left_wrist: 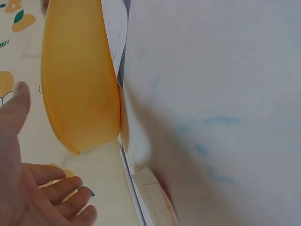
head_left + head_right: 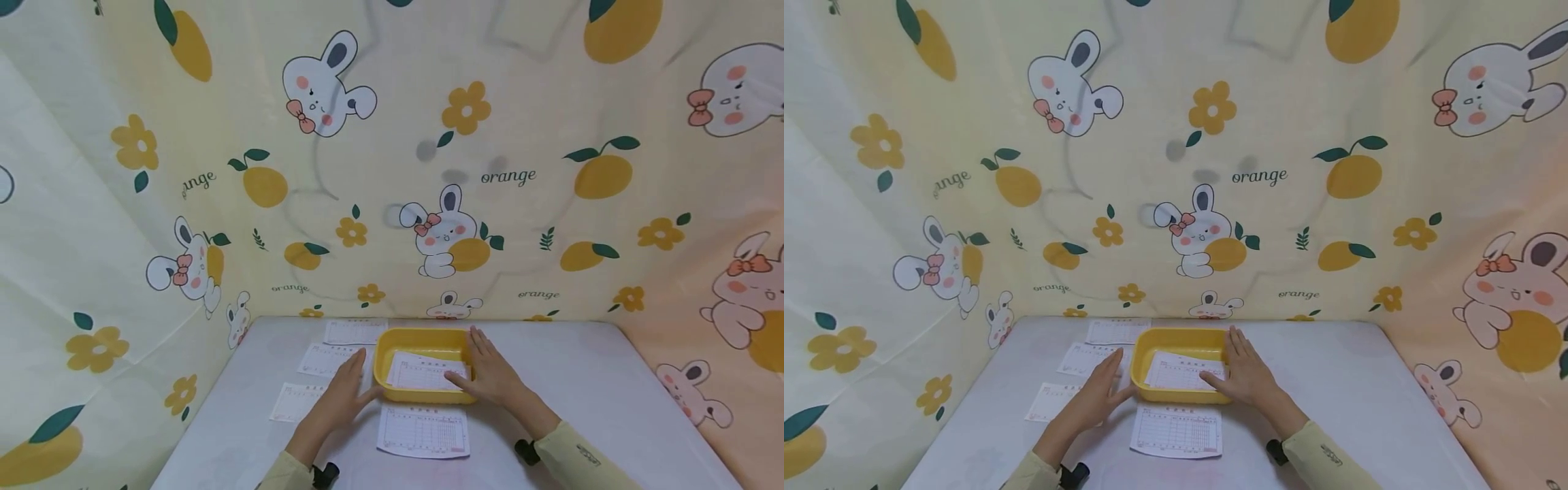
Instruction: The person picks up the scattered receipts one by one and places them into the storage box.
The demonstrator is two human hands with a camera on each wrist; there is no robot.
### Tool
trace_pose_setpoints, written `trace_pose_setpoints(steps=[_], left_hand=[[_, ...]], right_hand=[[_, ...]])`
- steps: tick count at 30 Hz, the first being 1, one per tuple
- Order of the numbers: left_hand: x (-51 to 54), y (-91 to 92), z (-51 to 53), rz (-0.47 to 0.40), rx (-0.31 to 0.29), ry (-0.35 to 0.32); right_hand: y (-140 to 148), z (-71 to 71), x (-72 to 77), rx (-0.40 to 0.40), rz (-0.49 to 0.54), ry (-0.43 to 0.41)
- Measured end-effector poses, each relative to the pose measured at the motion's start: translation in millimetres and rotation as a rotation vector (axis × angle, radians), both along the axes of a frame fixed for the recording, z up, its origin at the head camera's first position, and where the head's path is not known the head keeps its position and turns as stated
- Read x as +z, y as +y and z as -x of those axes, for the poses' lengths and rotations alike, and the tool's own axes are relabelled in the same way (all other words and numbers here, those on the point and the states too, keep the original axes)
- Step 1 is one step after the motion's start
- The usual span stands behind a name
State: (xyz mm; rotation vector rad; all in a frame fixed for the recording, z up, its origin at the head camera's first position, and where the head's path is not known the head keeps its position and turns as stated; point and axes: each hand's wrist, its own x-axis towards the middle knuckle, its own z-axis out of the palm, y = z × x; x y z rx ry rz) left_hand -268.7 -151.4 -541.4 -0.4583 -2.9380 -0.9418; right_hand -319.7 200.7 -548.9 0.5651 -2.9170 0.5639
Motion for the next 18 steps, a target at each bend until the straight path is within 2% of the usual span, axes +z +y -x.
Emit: trace_pose_setpoints(steps=[12, 18], left_hand=[[-14.0, -0.5, -26.1, 0.096, -0.022, -0.069], [-15.1, 1.9, -36.1, 0.158, -0.032, -0.087]], right_hand=[[-0.8, -1.2, 2.7, -0.005, -0.013, -0.006], [0.0, -1.0, 1.4, 0.002, -0.002, 0.004]])
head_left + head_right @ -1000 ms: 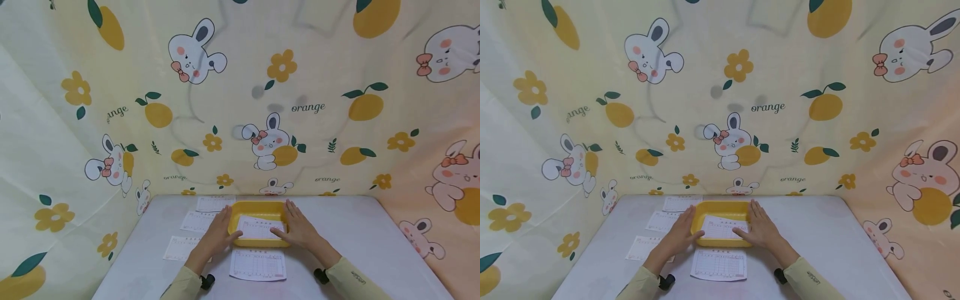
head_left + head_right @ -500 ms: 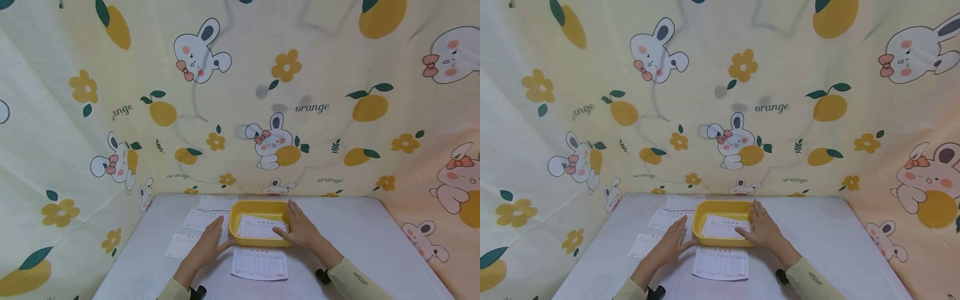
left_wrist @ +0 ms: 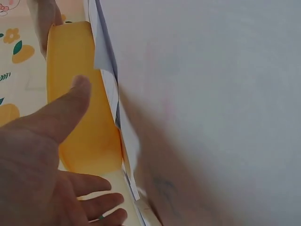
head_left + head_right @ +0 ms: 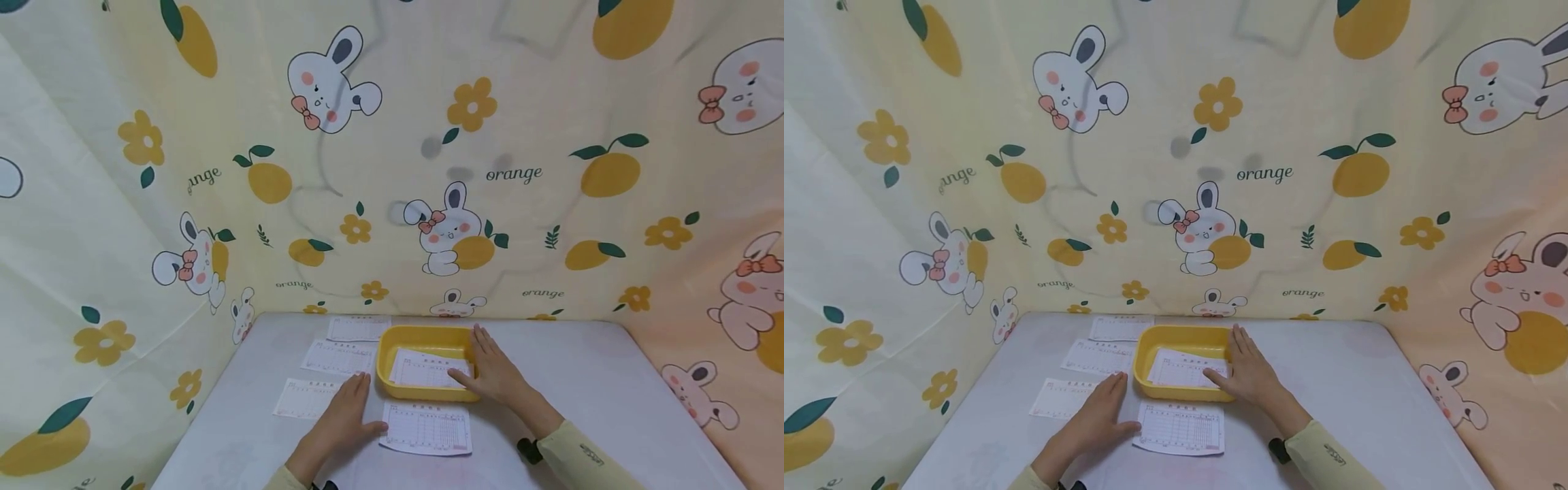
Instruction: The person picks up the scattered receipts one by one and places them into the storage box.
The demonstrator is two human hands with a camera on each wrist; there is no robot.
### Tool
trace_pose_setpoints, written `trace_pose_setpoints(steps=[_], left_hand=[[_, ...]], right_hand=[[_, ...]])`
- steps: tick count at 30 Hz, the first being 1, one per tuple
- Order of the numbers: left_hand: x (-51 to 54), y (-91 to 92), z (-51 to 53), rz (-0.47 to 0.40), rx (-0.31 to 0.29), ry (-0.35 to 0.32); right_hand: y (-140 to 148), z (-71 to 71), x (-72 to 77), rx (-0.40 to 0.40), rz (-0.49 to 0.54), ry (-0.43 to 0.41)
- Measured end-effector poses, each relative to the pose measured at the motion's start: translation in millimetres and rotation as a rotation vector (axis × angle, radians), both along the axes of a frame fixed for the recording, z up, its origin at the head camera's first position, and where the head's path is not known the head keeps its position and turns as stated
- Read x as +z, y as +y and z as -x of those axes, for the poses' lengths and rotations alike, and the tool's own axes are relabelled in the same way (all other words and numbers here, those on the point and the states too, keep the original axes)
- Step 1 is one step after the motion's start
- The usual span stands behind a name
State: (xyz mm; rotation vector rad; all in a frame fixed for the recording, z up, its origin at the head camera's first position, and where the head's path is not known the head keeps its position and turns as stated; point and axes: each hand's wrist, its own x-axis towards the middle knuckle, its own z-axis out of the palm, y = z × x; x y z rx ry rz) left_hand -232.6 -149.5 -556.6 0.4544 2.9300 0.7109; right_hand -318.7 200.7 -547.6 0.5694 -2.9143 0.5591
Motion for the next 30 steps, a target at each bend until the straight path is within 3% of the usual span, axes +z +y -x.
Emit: trace_pose_setpoints(steps=[9, 21, 30], left_hand=[[-5.6, 2.5, -5.0, 0.086, -0.031, -0.033], [7.4, 6.9, -16.7, 0.132, -0.07, -0.066], [6.1, 8.3, -22.2, 0.16, -0.101, -0.032]], right_hand=[[1.1, -0.8, 0.6, 0.007, -0.013, 0.001], [0.0, -1.0, 2.6, 0.002, -0.002, -0.018], [0.7, -0.6, 1.7, 0.001, -0.007, 0.004]])
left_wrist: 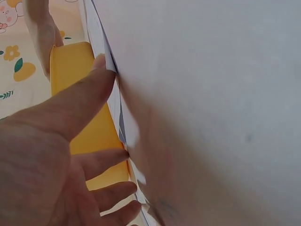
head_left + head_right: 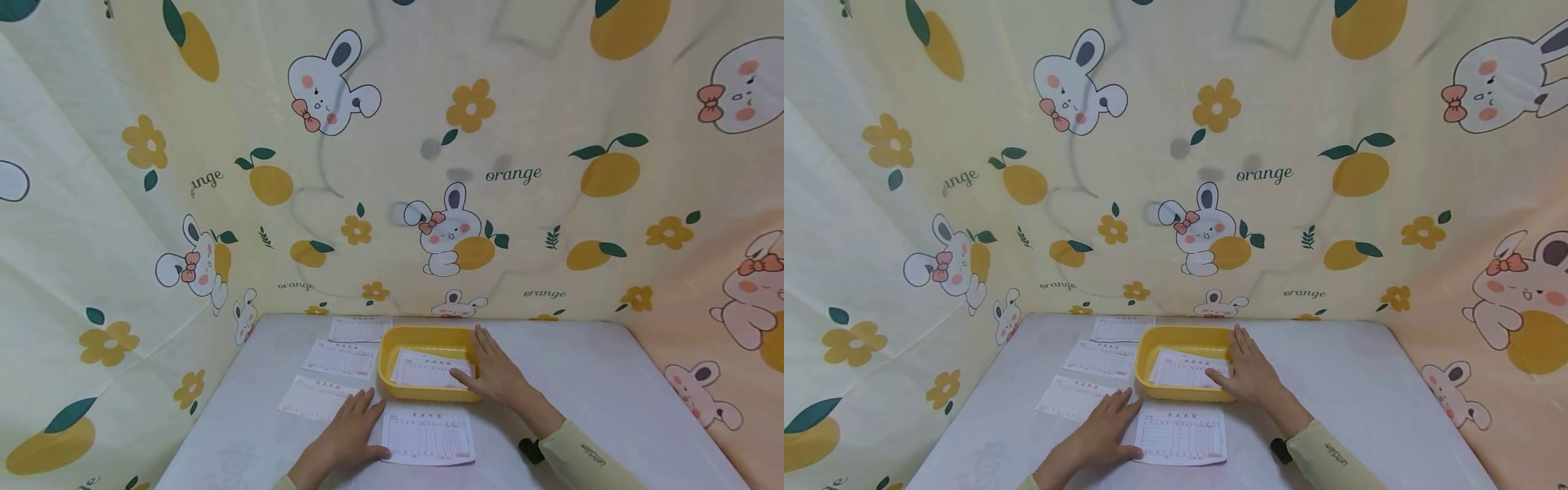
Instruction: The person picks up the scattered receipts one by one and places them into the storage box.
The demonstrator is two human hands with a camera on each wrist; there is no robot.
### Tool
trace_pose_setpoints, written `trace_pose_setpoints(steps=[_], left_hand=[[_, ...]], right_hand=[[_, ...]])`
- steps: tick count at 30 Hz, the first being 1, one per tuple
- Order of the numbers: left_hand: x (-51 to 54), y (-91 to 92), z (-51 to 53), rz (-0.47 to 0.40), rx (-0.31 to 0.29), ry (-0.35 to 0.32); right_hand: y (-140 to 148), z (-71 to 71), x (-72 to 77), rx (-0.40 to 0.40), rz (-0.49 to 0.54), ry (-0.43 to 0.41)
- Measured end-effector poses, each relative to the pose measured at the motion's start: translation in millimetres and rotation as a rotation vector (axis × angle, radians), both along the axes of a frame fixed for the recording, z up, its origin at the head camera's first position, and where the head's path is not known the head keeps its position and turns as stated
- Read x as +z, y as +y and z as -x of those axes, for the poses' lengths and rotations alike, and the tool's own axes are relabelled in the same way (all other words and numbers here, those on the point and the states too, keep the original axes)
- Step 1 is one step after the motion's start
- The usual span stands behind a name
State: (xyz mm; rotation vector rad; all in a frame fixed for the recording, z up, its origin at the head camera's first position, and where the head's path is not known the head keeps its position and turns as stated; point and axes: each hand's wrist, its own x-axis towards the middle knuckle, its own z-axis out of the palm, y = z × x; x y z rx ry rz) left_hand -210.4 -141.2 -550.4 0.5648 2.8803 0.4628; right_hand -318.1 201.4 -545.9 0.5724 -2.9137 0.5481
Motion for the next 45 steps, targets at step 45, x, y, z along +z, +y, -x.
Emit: trace_pose_setpoints(steps=[45], left_hand=[[0.4, 3.3, 1.9, -0.282, -0.035, 0.053]], right_hand=[[-0.8, 0.2, 0.1, -0.001, 0.022, -0.014]])
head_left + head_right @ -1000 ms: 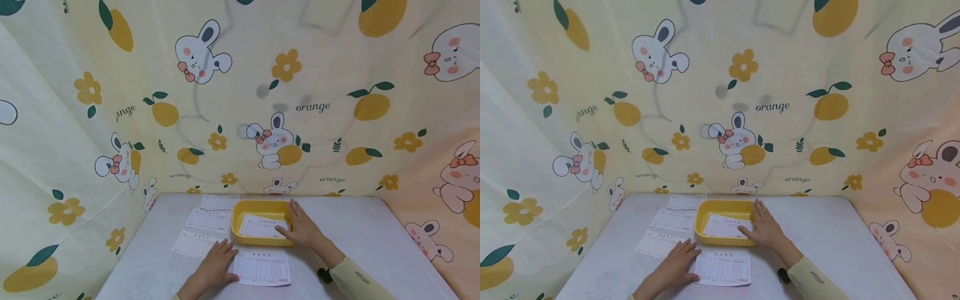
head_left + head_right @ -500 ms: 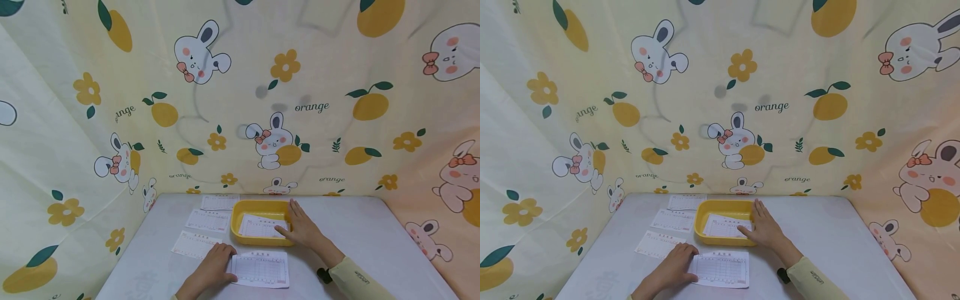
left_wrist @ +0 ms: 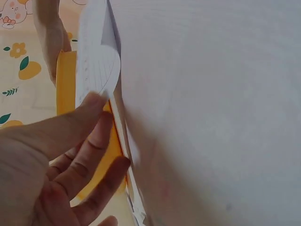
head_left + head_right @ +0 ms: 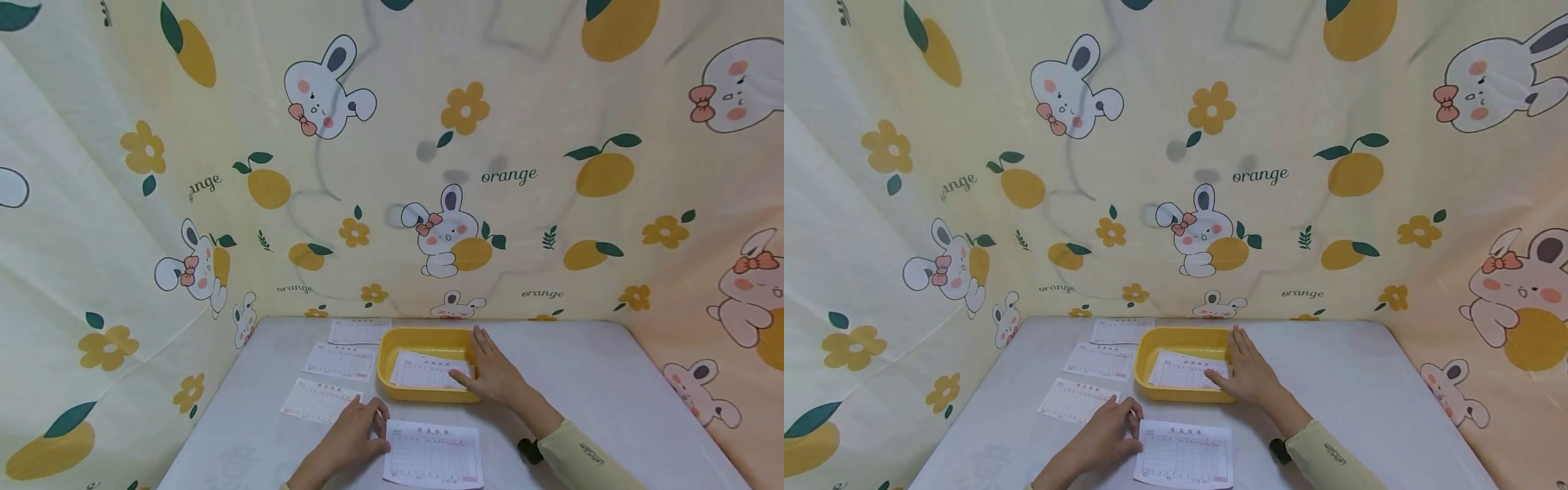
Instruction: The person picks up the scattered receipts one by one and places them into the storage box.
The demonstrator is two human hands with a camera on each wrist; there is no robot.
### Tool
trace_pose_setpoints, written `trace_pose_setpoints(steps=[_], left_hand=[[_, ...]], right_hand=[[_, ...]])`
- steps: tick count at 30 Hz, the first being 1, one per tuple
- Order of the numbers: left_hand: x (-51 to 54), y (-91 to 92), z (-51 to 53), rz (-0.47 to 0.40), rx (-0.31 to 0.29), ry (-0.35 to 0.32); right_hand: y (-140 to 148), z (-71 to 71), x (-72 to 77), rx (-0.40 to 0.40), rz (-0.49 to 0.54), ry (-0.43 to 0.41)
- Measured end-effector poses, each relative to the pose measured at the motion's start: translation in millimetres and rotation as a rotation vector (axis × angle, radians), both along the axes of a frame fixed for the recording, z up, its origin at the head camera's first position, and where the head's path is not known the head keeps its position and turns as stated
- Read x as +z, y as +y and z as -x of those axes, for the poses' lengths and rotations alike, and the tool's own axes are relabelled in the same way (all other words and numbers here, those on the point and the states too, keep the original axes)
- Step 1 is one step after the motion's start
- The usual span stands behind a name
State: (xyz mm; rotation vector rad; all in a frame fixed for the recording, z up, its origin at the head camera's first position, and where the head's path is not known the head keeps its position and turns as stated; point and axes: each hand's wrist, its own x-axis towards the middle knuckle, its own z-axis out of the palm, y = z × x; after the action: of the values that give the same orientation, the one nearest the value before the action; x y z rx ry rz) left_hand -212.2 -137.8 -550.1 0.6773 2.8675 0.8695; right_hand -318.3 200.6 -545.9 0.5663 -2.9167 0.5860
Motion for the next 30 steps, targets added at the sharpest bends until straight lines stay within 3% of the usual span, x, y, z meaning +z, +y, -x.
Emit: trace_pose_setpoints(steps=[8, 13, 17, 24, 30], left_hand=[[1.3, 4.0, -2.1, -0.177, -0.028, -0.145], [2.6, 5.7, -2.3, -0.233, -0.046, -0.137], [2.4, 5.0, -0.8, -0.265, -0.018, -0.141], [1.0, 4.4, 2.8, -0.426, 0.016, -0.185], [3.5, 0.7, 4.4, -0.461, 0.035, -0.192]], right_hand=[[-0.4, -1.7, 1.1, -0.003, 0.001, 0.003], [-0.1, -2.1, 2.4, -0.001, -0.004, -0.005], [-0.5, -1.9, 3.5, -0.003, 0.003, -0.011], [-0.3, -1.7, 4.7, 0.005, 0.011, -0.019], [0.0, -0.9, 3.1, 0.004, 0.017, -0.019]])
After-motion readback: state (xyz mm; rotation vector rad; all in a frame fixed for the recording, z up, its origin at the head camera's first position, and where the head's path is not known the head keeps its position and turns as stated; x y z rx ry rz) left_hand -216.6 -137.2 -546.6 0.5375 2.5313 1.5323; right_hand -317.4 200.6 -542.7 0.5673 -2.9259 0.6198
